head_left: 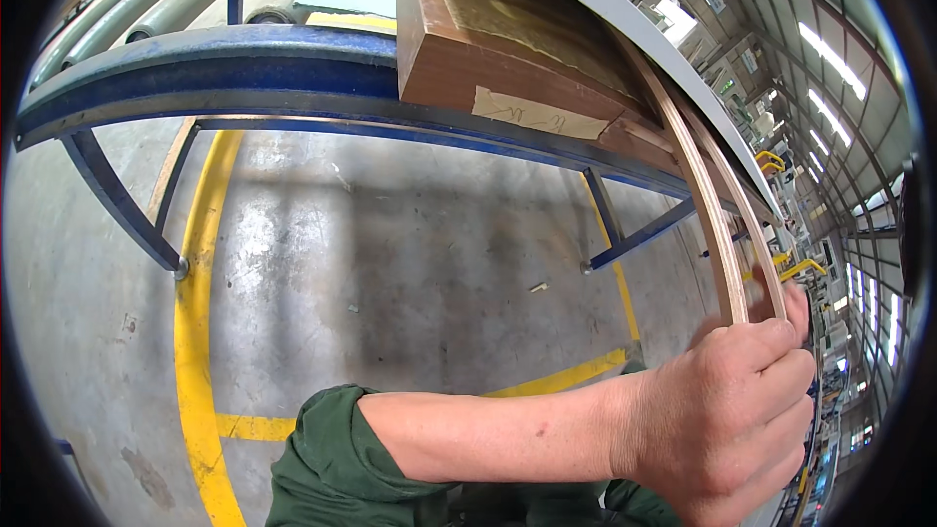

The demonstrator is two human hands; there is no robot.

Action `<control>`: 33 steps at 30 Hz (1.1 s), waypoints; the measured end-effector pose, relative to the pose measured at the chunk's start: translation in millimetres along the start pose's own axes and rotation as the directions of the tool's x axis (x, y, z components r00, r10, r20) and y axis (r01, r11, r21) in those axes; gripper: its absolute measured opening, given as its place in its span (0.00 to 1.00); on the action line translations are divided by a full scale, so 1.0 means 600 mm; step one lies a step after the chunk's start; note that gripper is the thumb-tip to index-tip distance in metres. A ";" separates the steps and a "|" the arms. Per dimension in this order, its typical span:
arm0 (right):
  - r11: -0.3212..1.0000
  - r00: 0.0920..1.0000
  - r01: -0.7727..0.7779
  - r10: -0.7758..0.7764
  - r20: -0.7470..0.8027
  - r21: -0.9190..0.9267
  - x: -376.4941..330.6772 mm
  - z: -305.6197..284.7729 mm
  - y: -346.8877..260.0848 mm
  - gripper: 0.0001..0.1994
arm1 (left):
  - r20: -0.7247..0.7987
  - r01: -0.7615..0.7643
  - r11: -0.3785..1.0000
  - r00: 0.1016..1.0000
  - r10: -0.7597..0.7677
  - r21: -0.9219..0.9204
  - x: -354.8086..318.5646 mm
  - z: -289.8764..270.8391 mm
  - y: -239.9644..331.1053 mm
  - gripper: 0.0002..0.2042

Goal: Applying edging strips to panels and moving them along a conveyor system in a factory.

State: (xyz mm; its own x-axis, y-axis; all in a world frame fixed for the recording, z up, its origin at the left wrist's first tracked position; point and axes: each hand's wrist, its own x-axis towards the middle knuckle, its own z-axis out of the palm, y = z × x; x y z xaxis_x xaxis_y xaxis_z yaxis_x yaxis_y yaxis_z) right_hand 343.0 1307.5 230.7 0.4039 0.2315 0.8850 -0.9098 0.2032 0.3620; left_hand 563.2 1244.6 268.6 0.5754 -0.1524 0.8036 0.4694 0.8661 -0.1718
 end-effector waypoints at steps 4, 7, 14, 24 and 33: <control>0.860 0.849 -0.451 0.496 -0.182 0.238 0.054 -0.183 0.015 0.10 | -0.014 0.032 0.997 0.999 -0.031 0.069 -0.010 0.005 0.006 0.06; 0.782 0.807 -0.424 0.555 -0.200 0.457 0.069 -0.330 0.059 0.11 | 0.050 0.084 0.996 0.995 -0.084 0.010 -0.012 0.000 0.011 0.10; 0.744 0.731 -0.587 0.656 -0.187 0.319 0.157 -0.557 0.156 0.14 | 0.180 0.226 0.969 0.962 -0.206 -0.099 -0.042 -0.002 0.027 0.10; 0.560 0.339 -0.748 0.783 -0.522 0.355 0.204 -1.120 0.445 0.18 | 0.287 0.038 0.999 0.957 -0.036 -0.001 -0.037 -0.053 -0.032 0.12; 0.034 -0.217 -0.958 0.561 -0.799 0.284 -0.018 -1.149 0.245 0.23 | 0.851 0.043 0.997 0.520 -0.077 0.064 -0.075 0.018 0.012 0.08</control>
State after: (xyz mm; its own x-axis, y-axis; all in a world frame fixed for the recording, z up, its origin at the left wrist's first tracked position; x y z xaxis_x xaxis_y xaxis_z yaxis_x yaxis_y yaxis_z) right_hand 270.9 1990.5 72.4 -0.5210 0.8239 -0.2229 -0.4450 -0.4850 -0.7528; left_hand 533.5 1263.1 237.2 -0.3073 0.2591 0.9157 0.4494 0.8877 -0.1004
